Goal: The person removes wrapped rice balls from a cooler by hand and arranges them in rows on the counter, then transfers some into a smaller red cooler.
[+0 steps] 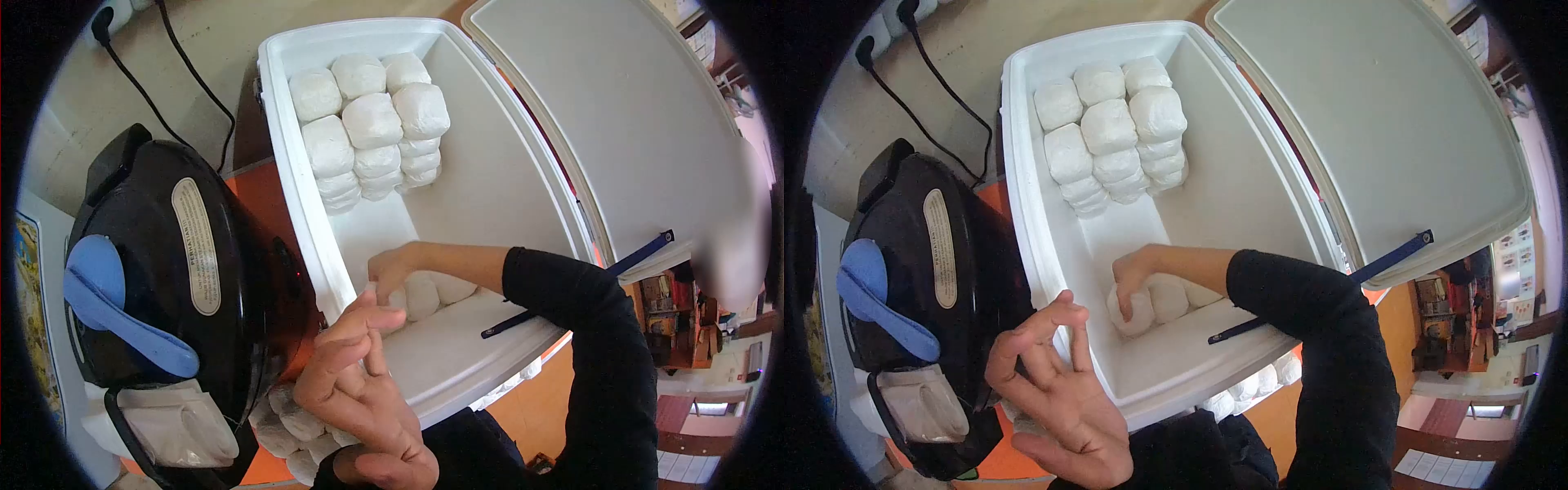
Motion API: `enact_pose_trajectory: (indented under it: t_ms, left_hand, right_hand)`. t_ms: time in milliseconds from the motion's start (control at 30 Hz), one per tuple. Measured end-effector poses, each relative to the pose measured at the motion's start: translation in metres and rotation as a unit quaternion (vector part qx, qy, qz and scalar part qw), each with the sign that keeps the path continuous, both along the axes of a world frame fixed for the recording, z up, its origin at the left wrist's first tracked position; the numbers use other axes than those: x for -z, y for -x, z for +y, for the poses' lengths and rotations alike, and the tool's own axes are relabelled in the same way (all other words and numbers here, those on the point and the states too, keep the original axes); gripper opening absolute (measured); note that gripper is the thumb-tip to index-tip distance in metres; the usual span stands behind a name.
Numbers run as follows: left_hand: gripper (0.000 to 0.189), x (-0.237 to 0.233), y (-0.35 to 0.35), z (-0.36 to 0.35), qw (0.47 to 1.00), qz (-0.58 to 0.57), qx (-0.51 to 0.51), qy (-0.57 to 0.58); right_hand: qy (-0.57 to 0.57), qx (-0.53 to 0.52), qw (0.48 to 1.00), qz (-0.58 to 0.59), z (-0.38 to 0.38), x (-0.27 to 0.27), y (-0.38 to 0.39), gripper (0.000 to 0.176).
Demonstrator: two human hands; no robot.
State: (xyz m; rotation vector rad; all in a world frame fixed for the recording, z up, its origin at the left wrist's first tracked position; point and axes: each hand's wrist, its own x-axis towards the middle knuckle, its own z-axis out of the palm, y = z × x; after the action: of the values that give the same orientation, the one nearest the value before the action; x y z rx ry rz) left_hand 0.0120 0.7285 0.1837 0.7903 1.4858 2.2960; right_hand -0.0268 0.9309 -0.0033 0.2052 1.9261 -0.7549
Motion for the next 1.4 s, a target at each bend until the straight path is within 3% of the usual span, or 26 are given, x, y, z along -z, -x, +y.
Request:
enact_pose_trajectory:
  t_ms: [33, 67, 133, 167, 233, 333, 467, 533, 667, 733, 867, 1033, 1133, 1200, 1300, 1367, 1400]
  left_hand:
    - [0.066, -0.002, -0.002, 0.001, 1.000, 0.008, -0.025, 0.009]
    - [0.066, -0.004, -0.004, 0.001, 0.998, 0.017, -0.051, 0.016]
    - [0.064, -0.001, 0.001, -0.001, 0.999, 0.041, -0.029, 0.012]
    - [0.062, 0.001, 0.003, -0.002, 0.998, 0.066, -0.010, 0.010]
    - [0.061, 0.000, 0.004, -0.002, 0.997, 0.071, -0.009, 0.015]
    - [0.060, 0.000, 0.003, -0.001, 0.997, 0.076, -0.016, 0.026]
    - [0.058, -0.003, 0.001, -0.001, 0.995, 0.063, -0.030, 0.071]
    - [0.058, -0.005, 0.001, -0.001, 0.995, 0.066, -0.025, 0.074]
    - [0.058, -0.006, 0.000, 0.000, 0.995, 0.065, -0.023, 0.073]
    - [0.058, -0.005, 0.003, -0.002, 0.994, 0.077, -0.005, 0.073]
    - [0.058, -0.004, 0.004, -0.003, 0.992, 0.094, 0.023, 0.079]
    - [0.055, -0.004, 0.002, -0.004, 0.992, 0.076, 0.032, 0.093]
    - [0.051, -0.007, 0.003, -0.004, 0.992, 0.057, 0.023, 0.106]
    - [0.051, -0.008, 0.003, -0.005, 0.992, 0.054, 0.016, 0.116]
    - [0.060, -0.010, 0.004, -0.001, 0.991, 0.012, 0.019, 0.129]
    - [0.084, -0.012, 0.002, 0.003, 0.995, -0.030, 0.034, 0.090]
    - [0.084, -0.017, 0.002, 0.005, 0.995, -0.030, 0.038, 0.090]
  right_hand:
    - [-0.005, -0.007, 1.000, 0.029, 0.005, -0.007, 0.004, 0.062]
    - [-0.007, -0.004, 1.000, 0.028, 0.009, -0.023, 0.013, 0.062]
    - [-0.047, -0.186, 0.971, -0.142, 0.014, -0.059, 0.028, 0.084]
    - [-0.050, -0.182, 0.972, -0.142, 0.016, -0.049, 0.021, 0.084]
    - [-0.026, -0.121, 0.972, -0.202, 0.019, -0.014, 0.000, 0.108]
    - [0.026, -0.023, 0.974, -0.225, 0.018, -0.022, -0.008, 0.118]
    - [0.094, 0.029, 0.962, -0.256, 0.019, 0.000, -0.007, 0.115]
    - [-0.017, -0.077, 0.969, -0.235, 0.013, -0.021, 0.003, 0.116]
    - [0.024, -0.123, 0.974, -0.190, 0.014, -0.014, 0.000, 0.115]
    - [0.057, -0.019, 0.970, -0.235, 0.015, -0.006, -0.004, 0.090]
    - [0.055, 0.007, 0.978, -0.199, 0.010, -0.017, -0.006, 0.086]
    - [0.060, 0.037, 0.966, -0.247, 0.012, -0.017, 0.000, 0.080]
    - [0.078, 0.050, 0.967, -0.238, 0.027, -0.062, 0.010, 0.075]
    - [0.084, 0.052, 0.976, -0.196, 0.039, -0.119, 0.017, 0.068]
    - [0.130, 0.058, 0.988, -0.058, 0.045, -0.230, 0.005, 0.066]
    - [0.200, 0.021, 0.979, 0.021, 0.045, -0.270, -0.005, 0.059]
    - [0.213, 0.004, 0.977, 0.005, 0.032, -0.299, -0.010, 0.059]
